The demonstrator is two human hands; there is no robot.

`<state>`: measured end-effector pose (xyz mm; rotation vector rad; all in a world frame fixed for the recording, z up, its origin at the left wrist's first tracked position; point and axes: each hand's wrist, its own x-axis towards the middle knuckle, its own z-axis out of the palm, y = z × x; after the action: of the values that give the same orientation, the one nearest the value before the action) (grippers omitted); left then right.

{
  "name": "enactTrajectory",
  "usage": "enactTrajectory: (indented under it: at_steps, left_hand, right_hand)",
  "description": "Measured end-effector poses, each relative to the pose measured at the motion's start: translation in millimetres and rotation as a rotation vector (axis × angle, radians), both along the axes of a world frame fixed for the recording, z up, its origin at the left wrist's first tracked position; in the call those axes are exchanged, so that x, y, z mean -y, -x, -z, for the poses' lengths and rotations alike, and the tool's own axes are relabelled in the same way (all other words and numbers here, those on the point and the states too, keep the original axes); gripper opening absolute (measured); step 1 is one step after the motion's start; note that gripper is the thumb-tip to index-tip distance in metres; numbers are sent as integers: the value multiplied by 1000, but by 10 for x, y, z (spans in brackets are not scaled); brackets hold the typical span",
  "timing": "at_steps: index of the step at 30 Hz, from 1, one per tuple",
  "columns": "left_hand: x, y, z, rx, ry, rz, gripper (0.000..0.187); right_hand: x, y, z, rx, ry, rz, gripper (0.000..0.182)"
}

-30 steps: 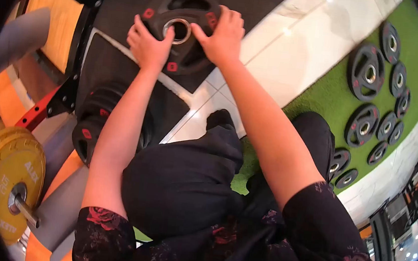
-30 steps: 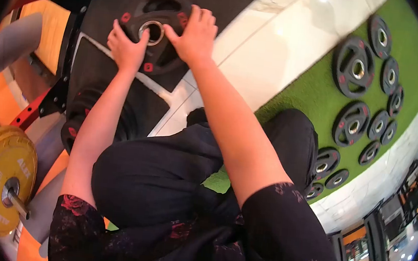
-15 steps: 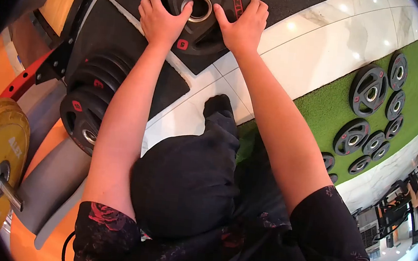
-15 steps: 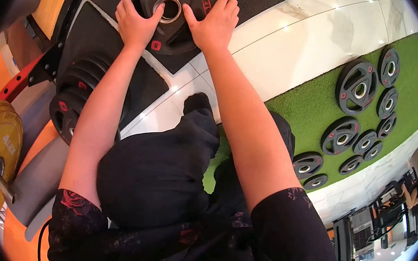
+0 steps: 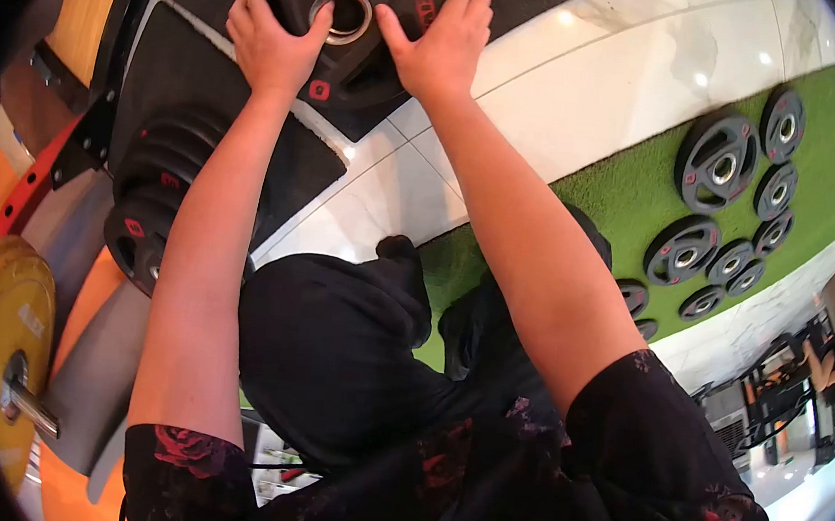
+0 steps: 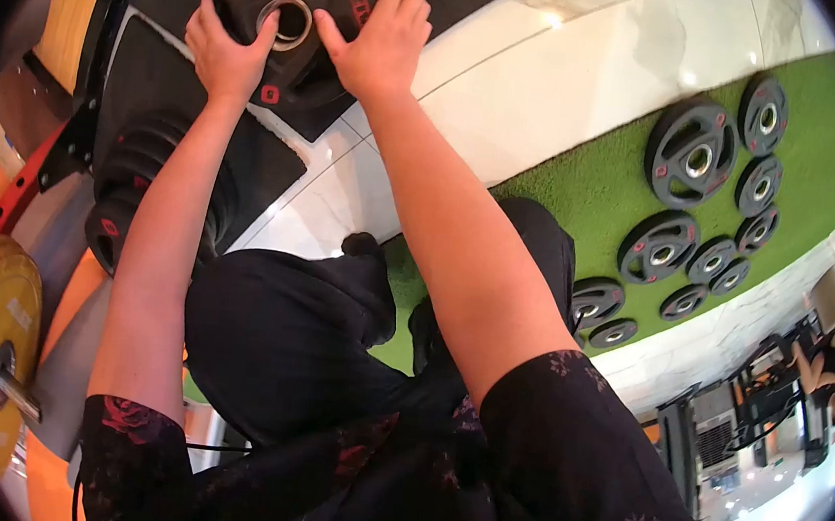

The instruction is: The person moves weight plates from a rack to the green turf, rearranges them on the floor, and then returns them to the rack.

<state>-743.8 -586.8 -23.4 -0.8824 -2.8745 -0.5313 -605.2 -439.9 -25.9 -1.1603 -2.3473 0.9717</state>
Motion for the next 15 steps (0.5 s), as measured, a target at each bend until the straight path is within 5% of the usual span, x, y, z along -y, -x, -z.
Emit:
enactTrajectory:
  at_steps: [15]
  left_hand:
    - [-50, 10, -55, 36, 79, -5, 102]
  right_hand:
    - [-21, -22, -27, 46, 48, 2, 90]
